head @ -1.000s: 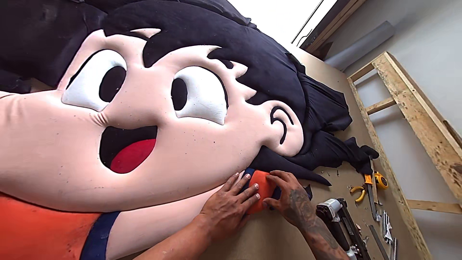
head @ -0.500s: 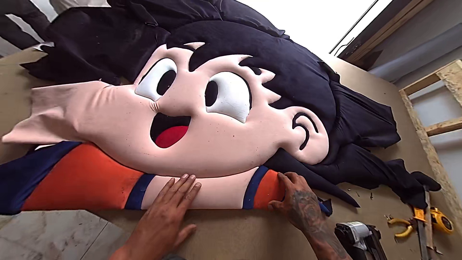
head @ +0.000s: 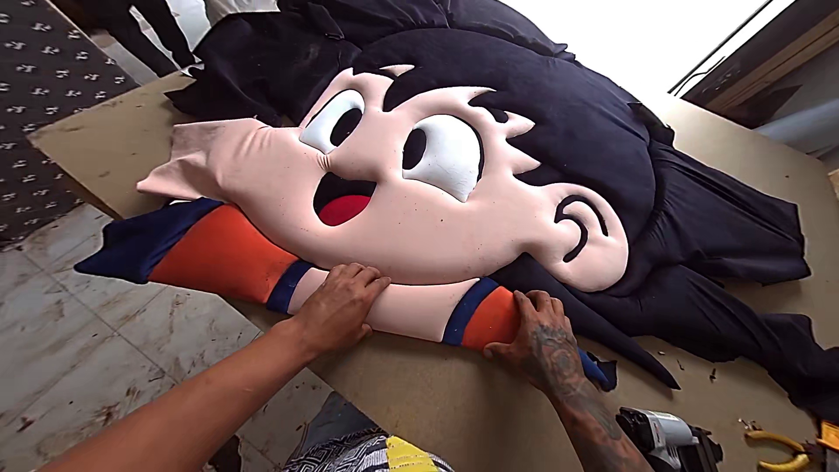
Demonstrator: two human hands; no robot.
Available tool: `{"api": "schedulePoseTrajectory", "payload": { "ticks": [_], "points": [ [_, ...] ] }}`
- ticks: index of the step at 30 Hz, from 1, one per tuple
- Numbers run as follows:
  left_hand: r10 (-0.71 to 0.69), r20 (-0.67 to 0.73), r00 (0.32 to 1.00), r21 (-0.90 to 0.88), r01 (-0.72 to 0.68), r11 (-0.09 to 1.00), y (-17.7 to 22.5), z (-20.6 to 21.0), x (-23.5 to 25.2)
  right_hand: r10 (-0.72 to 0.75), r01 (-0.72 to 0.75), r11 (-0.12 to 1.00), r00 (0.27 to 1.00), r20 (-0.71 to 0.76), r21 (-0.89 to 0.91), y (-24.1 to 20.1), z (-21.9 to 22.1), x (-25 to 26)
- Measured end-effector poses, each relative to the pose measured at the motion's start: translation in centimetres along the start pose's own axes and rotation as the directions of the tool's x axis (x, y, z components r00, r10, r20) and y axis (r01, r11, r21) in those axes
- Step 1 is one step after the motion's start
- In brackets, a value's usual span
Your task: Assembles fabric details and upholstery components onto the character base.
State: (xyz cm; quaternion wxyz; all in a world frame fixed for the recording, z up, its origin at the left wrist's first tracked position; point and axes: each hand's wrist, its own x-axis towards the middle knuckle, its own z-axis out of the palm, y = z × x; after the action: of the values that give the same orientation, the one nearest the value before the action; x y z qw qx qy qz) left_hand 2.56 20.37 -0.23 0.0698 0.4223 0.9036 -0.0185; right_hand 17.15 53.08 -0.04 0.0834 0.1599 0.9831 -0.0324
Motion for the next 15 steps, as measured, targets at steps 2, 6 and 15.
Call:
{"api": "schedulePoseTrajectory", "payload": {
  "ticks": [2, 6, 15],
  "points": [
    [0.000, 0.042, 0.999, 0.013, 0.000, 1.000, 0.1, -0.5, 0.4, 0.004, -0.004, 1.000, 1.000, -0.008, 0.018, 0.0, 0.0, 0.0],
    [-0.020, 0.103, 0.994, 0.004, 0.020, 1.000, 0.7, -1.4, 0.7, -0.005, 0.006, 1.000, 0.999, -0.045, 0.029, 0.0, 0.2, -0.2],
    [0.129, -0.035, 0.991, 0.004, -0.129, 0.992, -0.5, -0.4, 0.4, -0.049, 0.050, 0.998, 0.998, 0.044, -0.032, -0.1, -0.2, 0.0]
  ]
}}
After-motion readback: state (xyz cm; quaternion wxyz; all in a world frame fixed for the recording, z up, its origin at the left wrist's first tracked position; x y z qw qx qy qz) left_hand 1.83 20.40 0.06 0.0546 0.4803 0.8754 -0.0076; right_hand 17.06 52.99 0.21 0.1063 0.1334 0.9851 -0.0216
